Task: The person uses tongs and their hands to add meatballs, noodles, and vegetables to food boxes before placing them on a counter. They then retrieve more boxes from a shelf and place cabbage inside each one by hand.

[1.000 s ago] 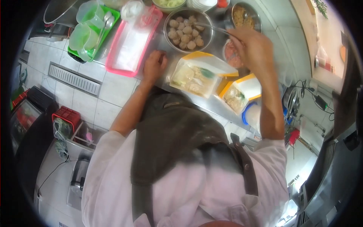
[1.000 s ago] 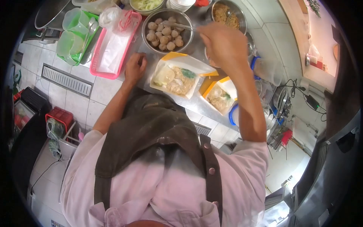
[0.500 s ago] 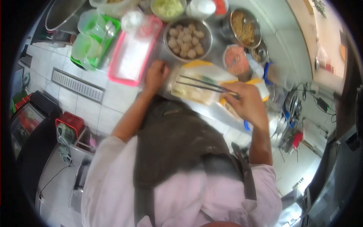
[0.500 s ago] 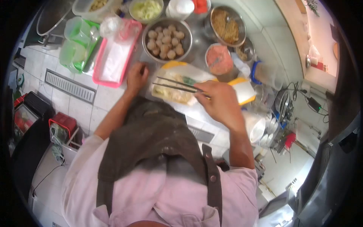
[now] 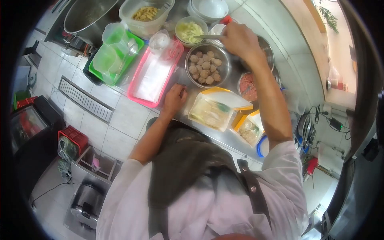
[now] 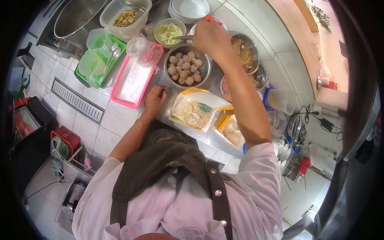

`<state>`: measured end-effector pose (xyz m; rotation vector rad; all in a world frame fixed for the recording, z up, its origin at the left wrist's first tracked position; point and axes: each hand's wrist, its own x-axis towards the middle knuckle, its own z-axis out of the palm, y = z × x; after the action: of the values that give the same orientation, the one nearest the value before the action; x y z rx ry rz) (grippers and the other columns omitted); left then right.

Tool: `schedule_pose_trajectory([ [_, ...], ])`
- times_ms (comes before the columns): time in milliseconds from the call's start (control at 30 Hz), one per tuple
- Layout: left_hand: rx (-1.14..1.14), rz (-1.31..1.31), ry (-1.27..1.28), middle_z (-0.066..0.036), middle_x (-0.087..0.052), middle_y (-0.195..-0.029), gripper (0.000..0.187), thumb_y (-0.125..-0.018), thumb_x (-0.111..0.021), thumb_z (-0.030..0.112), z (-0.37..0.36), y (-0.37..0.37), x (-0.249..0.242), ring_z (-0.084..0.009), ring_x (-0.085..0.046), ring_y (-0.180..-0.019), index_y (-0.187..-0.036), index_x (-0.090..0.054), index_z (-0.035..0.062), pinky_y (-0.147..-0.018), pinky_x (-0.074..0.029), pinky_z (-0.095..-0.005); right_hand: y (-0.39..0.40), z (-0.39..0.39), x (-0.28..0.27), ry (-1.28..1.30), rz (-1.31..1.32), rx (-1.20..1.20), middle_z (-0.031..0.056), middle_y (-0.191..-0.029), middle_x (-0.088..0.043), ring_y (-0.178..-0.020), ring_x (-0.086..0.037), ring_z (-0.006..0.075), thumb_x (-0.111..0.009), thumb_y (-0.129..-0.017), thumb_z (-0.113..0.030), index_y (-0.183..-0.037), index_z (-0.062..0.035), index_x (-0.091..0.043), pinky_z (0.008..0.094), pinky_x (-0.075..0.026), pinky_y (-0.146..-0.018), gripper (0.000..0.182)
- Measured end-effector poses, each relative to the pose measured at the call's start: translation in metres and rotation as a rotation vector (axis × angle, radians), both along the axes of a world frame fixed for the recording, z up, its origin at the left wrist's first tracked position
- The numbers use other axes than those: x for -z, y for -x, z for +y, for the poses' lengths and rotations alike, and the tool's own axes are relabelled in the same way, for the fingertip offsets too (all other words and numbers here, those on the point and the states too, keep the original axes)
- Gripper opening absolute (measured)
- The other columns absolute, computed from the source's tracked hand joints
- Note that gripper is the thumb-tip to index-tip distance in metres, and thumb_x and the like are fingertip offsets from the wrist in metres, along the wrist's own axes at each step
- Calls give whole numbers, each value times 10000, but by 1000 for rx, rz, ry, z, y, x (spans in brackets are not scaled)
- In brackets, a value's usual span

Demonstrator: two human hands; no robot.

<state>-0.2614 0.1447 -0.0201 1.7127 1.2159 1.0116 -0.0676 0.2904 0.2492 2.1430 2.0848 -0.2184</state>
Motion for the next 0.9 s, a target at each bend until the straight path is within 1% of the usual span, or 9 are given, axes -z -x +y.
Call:
schedule_pose_trajectory([
  [67, -4, -23, 9, -137, -603, -830, 151, -821, -664, 61, 1, 0, 0, -305, -610, -675, -970, -649, 36, -621, -506, -406, 6, -11, -15, 19, 48, 79, 173, -869, -713, -859, -683, 386, -596, -793, -160, -884, -69, -742, 459, -537, -775, 195],
  [167, 9, -36, 47, -137, -607, -835, 160, -822, -667, 66, 1, 0, 3, -306, -612, -673, -979, -656, 40, -624, -506, -409, -10, -46, -40, -117, 168, 18, 174, -894, -718, -839, -691, 367, -656, -808, -163, -958, -42, -743, 436, -542, -776, 211],
  [267, 24, -18, 17, -134, -612, -850, 146, -850, -646, 35, -1, 1, 8, -271, -621, -689, -996, -647, 30, -639, -510, -364, -4, -100, -100, 114, 417, 232, 173, -901, -719, -812, -684, 351, -690, -829, -176, -984, -17, -739, 420, -533, -784, 227],
  [333, 15, -10, -41, -135, -616, -848, 156, -843, -651, 36, -1, 1, 10, -270, -620, -682, -999, -649, 36, -635, -510, -368, -11, -141, -106, 177, 410, 169, 175, -881, -714, -803, -677, 348, -694, -823, -170, -976, -11, -737, 410, -528, -791, 225],
  [533, 35, -16, -7, -146, -621, -847, 169, -819, -668, 74, 1, 1, 6, -286, -627, -672, -985, -671, 50, -628, -511, -409, -6, -194, -27, 319, 234, -63, 164, -830, -700, -826, -661, 345, -704, -802, -158, -970, -34, -745, 402, -518, -800, 213],
  [600, 41, -9, 25, -144, -619, -842, 155, -830, -662, 65, 1, 0, 3, -278, -624, -675, -983, -665, 40, -626, -507, -390, -9, -183, -24, 318, 222, -129, 155, -845, -701, -843, -661, 346, -709, -795, -162, -980, -49, -748, 409, -518, -796, 221],
  [667, 45, 4, 48, -142, -616, -837, 142, -842, -655, 57, 1, 2, 1, -270, -621, -679, -981, -660, 30, -625, -503, -370, -10, -157, -50, 336, 268, -51, 155, -896, -700, -880, -650, 362, -702, -807, -194, -1015, -70, -748, 428, -512, -811, 246],
  [800, 37, 29, -35, -142, -617, -838, 141, -837, -656, 56, 1, 1, 2, -285, -623, -688, -975, -658, 30, -624, -501, -377, -20, -97, -60, -65, 217, 27, 186, -894, -700, -906, -660, 367, -669, -844, -222, -1010, -72, -750, 433, -507, -858, 239],
  [900, 33, 11, -18, -145, -617, -841, 137, -841, -653, 56, 1, 1, 0, -298, -626, -700, -976, -655, 33, -632, -504, -382, -8, -43, -34, 25, 148, 44, 178, -904, -715, -893, -682, 365, -675, -827, -233, -958, -55, -745, 454, -524, -806, 231],
])
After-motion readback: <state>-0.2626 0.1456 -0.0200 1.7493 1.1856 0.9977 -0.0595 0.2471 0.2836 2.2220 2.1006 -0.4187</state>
